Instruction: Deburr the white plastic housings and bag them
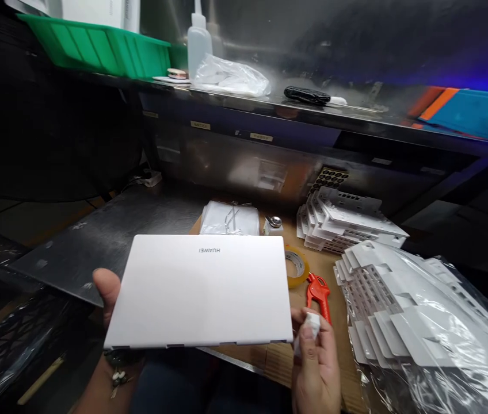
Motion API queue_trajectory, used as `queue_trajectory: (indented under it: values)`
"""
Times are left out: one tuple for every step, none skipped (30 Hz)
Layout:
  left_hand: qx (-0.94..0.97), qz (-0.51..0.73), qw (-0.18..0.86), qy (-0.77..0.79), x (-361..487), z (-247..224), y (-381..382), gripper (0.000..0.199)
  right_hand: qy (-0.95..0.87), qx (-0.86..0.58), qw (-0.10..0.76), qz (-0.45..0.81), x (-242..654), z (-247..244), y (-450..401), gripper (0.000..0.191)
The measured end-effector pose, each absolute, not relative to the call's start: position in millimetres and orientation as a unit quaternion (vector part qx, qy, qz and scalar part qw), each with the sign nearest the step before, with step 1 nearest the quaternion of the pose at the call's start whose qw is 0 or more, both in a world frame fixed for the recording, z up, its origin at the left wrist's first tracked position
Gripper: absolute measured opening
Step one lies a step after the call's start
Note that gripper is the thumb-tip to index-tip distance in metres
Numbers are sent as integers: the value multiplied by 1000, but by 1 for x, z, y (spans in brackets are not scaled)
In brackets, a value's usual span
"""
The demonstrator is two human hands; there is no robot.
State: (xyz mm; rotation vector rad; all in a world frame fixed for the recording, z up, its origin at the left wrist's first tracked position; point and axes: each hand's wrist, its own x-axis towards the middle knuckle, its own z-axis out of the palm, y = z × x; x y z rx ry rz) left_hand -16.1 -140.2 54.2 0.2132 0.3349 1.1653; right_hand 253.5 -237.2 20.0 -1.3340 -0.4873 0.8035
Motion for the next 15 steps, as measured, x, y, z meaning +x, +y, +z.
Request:
queue_trajectory:
  values:
    - [95,550,814,158,-16,54,-140,92,-222,-581,683,384,252,20,-239,45]
    - [92,548,818,149,-17,53,-140,92,-226,-566,682,404,250,21,-240,44]
    - [91,541,826,133,-17,51,-140,92,-230,-552,683,419,248,22,-241,43]
    - [90,536,831,113,-18,48,-140,92,-232,-541,686,429,246,23,-242,41]
    - [92,534,835,94,-18,45,-140,93,-234,-531,689,435,244,24,-243,40]
    - [96,533,837,75,-18,41,-140,95,-234,-523,692,440,243,25,-243,39]
    - [102,536,836,53,-18,37,-140,97,-233,-517,693,445,243,24,-243,37]
    - [106,537,836,40,-17,33,-140,100,-231,-513,694,450,243,24,-244,37]
    - [107,538,836,30,-17,29,-141,100,-229,-508,694,456,244,23,-244,36]
    - [105,536,838,20,-16,26,-141,99,-225,-502,696,461,245,21,-244,37]
    - [100,535,839,16,-16,22,-142,95,-221,-498,698,464,245,20,-244,37]
    - [92,537,838,17,-17,19,-143,89,-218,-494,700,467,245,20,-244,37]
    - [86,535,840,27,-19,16,-143,82,-214,-491,703,468,244,20,-244,37]
    - [84,530,843,39,-22,14,-143,75,-208,-491,705,467,243,21,-244,37]
    - [84,525,845,53,-24,12,-143,68,-201,-493,708,465,242,22,-244,36]
